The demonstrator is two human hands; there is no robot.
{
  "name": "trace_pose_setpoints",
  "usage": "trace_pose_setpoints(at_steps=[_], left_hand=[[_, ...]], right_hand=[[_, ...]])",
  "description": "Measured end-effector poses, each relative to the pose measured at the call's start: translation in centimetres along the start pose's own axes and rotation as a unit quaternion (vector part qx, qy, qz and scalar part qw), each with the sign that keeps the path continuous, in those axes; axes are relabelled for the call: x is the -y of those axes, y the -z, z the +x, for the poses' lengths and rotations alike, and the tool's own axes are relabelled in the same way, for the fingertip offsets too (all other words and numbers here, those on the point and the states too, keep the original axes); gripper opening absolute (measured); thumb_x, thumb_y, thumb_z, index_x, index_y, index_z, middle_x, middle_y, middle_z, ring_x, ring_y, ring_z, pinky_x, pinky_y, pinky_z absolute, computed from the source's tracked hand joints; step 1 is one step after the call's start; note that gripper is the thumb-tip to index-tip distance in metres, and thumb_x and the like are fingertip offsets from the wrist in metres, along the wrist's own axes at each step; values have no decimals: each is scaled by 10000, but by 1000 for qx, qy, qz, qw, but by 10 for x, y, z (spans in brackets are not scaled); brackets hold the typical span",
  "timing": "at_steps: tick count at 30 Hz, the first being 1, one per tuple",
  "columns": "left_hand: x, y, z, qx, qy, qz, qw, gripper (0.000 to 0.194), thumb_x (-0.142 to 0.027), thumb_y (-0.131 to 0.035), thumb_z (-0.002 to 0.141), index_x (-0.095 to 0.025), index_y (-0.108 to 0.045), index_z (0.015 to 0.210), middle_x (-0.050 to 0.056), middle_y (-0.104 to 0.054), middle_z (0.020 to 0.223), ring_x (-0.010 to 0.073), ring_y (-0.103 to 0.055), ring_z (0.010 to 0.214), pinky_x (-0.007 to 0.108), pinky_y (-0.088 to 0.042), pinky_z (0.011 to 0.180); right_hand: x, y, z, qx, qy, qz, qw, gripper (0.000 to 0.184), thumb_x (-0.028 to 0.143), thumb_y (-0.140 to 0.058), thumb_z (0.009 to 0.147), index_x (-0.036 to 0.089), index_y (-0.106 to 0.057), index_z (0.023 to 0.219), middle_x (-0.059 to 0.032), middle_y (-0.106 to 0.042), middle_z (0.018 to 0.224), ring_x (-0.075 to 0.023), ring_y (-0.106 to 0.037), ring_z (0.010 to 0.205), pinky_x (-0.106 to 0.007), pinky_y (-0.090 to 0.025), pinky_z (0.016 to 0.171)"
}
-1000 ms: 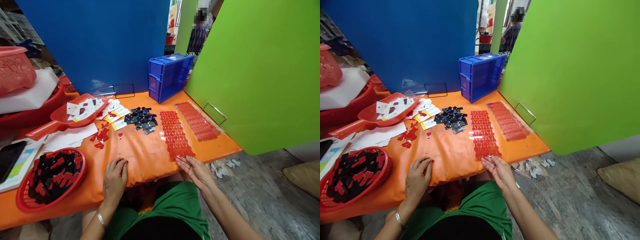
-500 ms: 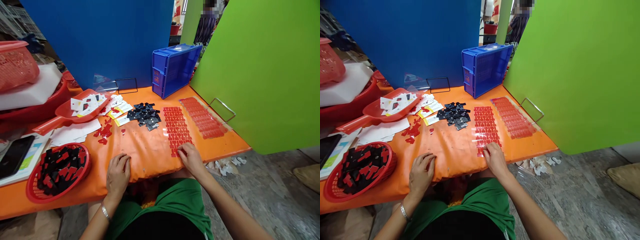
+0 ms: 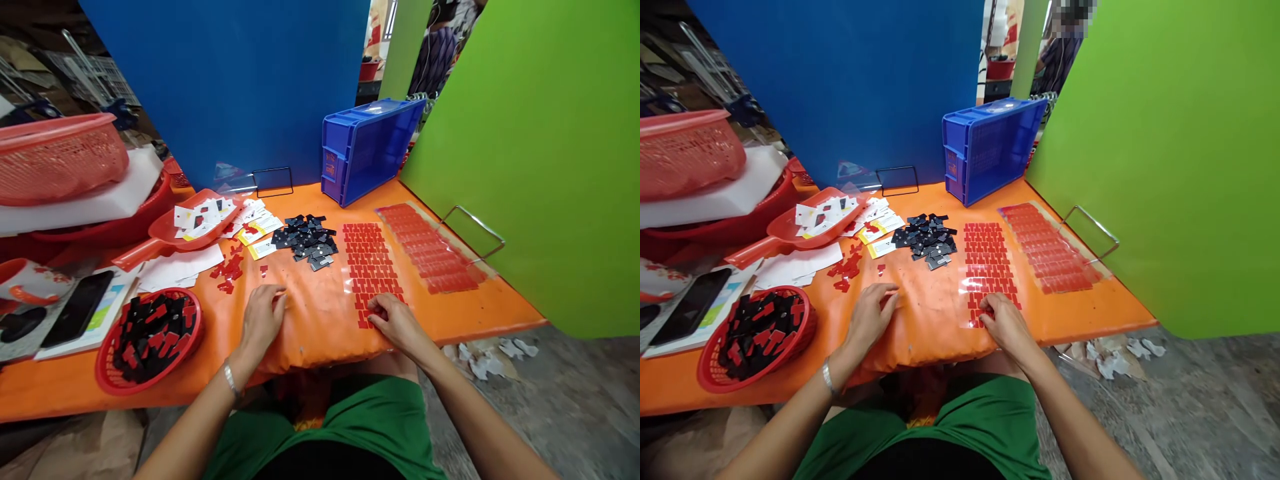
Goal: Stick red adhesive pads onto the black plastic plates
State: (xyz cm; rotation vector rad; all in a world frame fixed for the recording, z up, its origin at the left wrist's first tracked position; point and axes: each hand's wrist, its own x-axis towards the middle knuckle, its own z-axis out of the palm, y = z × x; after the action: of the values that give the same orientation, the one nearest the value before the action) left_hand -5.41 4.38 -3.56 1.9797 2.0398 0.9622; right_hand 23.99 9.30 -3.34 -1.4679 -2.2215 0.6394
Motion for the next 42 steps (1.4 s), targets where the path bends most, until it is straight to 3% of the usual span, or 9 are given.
trace_pose_setpoints(at_steps=[7,12,15,19,23,26,36,38,42], left_hand=[[-3,-31,81,-3,-4,16,1000,222,-212,-512,829,-176,-593,1033,103,-569,1047,250,-509,1022,397,-428,885],[-15,-46,103,-14,13,37,999,199,-231,-539,825,-172,-615,999,100,-557,960,251,-498,966,393,-424,861],[-34,-51,87,11,-31,14,999,188,-241,-524,843,-177,-618,992,89,-559,953,233,-502,955,373,-430,846],[-72,-50,37,83,-124,-7,989,182,-248,-470,884,-180,-618,964,79,-591,954,212,-508,958,364,-436,848],[-99,-48,-17,143,-219,3,965,276,-250,-411,914,-168,-554,1134,74,-595,1119,219,-455,1124,379,-393,953],[-103,-51,-39,161,-241,44,956,370,-271,-405,914,-141,-478,1253,81,-544,1262,253,-389,1223,416,-336,1015],[-103,-56,-45,175,-252,125,944,411,-283,-352,930,-137,-457,1300,85,-509,1325,287,-389,1244,457,-252,1047],[-104,-55,-46,176,-247,114,946,407,-268,-353,929,-128,-458,1296,85,-512,1321,285,-393,1237,456,-239,1055],[-105,-51,-39,177,-230,45,956,361,-270,-422,904,-136,-512,1227,84,-549,1269,270,-412,1206,436,-264,1045]], right_hand=[[5,4,4,28,-21,-14,999,98,101,-495,659,199,-491,645,-16,-563,715,-159,-528,681,-250,-378,608],[7,7,7,59,-36,-45,997,125,76,-486,670,197,-474,644,-9,-544,711,-143,-512,652,-238,-371,591],[4,2,3,43,-37,-42,998,117,78,-507,686,188,-533,715,-24,-561,759,-150,-530,683,-246,-397,611],[-2,-11,-9,-39,0,-22,999,193,138,-512,779,190,-620,931,-57,-571,855,-175,-560,760,-288,-449,694],[-3,-19,-17,-82,42,-29,995,193,183,-467,846,182,-651,789,-70,-550,784,-192,-548,740,-318,-460,699],[-4,-19,-15,-81,39,-21,996,153,147,-494,809,185,-624,737,-65,-548,772,-197,-541,739,-326,-458,688],[-4,1,-18,-68,11,143,987,79,201,-504,799,203,-537,726,-28,-540,742,-179,-525,727,-325,-453,695],[-8,5,-19,-69,-39,246,966,102,298,-537,801,205,-544,759,-16,-545,746,-165,-533,694,-317,-478,660],[-19,9,-20,-88,-142,431,887,304,453,-682,683,200,-556,795,7,-542,755,-142,-560,652,-324,-530,642]])
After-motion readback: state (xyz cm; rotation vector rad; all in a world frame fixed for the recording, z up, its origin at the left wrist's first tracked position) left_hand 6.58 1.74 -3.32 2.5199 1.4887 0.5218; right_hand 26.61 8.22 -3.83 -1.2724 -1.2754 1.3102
